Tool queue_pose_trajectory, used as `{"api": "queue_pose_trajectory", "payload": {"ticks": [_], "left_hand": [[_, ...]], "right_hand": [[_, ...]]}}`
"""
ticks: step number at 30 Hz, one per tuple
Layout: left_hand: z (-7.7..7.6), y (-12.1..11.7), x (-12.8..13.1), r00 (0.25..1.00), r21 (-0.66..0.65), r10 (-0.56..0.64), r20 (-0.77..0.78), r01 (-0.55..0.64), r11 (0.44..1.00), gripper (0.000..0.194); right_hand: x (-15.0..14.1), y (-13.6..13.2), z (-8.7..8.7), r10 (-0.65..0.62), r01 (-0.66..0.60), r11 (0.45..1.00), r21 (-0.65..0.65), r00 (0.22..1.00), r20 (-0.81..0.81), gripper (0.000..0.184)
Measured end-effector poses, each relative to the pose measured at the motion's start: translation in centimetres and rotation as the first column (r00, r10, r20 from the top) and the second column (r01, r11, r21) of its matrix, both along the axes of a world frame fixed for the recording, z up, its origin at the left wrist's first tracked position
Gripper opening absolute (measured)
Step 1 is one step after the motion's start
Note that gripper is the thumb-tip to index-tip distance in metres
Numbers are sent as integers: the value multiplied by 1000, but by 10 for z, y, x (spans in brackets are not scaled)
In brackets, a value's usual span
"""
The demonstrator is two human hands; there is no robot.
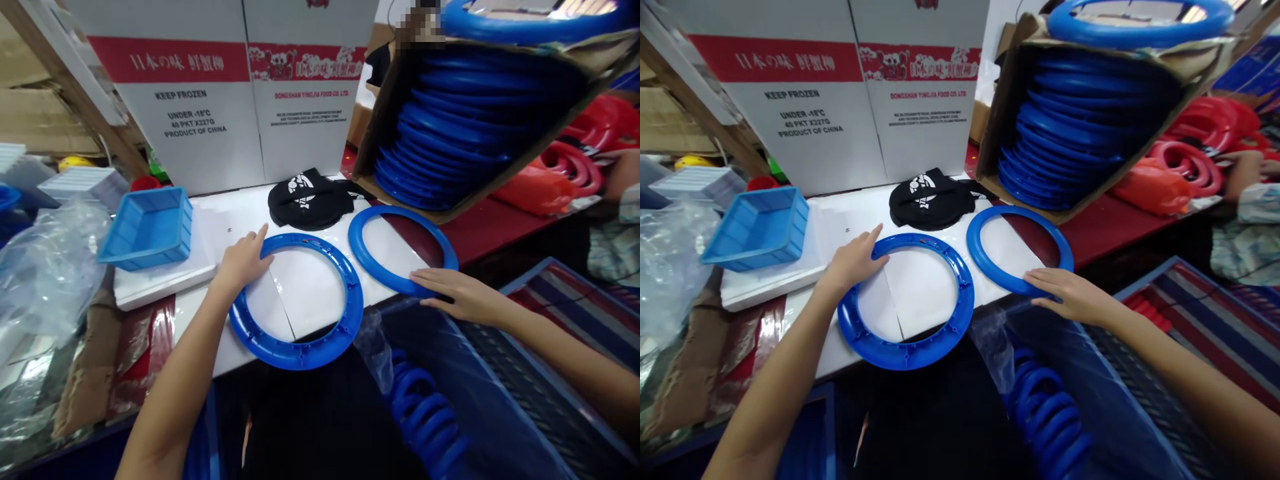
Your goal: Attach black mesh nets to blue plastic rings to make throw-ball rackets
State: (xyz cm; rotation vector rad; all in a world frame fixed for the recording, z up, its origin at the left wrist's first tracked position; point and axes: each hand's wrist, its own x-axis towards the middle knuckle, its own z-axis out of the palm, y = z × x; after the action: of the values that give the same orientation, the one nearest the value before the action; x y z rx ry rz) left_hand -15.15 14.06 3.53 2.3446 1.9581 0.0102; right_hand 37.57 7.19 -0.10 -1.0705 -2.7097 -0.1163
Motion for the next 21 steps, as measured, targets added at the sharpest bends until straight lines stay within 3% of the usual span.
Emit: {"api": "queue_pose_trajectory", "payload": {"ticks": [3, 7, 10, 13, 16, 18, 21], "left_hand": [[1, 1, 3, 1000, -56, -7, -1, 7, 998, 80], [5, -8, 0, 998, -109, 20, -67, -27, 994, 89], [7, -14, -1, 995, -125, 16, -102, -29, 992, 86], [8, -16, -3, 994, -125, 27, -107, -40, 991, 84], [6, -15, -5, 994, -106, 31, -103, -42, 993, 74], [3, -14, -5, 994, -70, 14, -107, -21, 997, 66], [-2, -13, -1, 993, -23, -44, -107, 42, 999, 56]], "right_hand": [[-34, 43, 23, -11, 12, 999, 36, 999, -42, 36], [-121, 125, 43, -24, 27, 998, 60, 998, -55, 37], [-200, 188, 45, -230, 231, 972, 34, 973, -27, 33], [-262, 234, 39, -311, 311, 950, 21, 950, -13, 29], [-289, 258, 37, -348, 348, 938, 4, 938, 10, 28], [-290, 265, 39, -394, 394, 919, 23, 919, -5, 28], [-281, 270, 41, -447, 449, 892, 56, 893, -52, 43]]}}
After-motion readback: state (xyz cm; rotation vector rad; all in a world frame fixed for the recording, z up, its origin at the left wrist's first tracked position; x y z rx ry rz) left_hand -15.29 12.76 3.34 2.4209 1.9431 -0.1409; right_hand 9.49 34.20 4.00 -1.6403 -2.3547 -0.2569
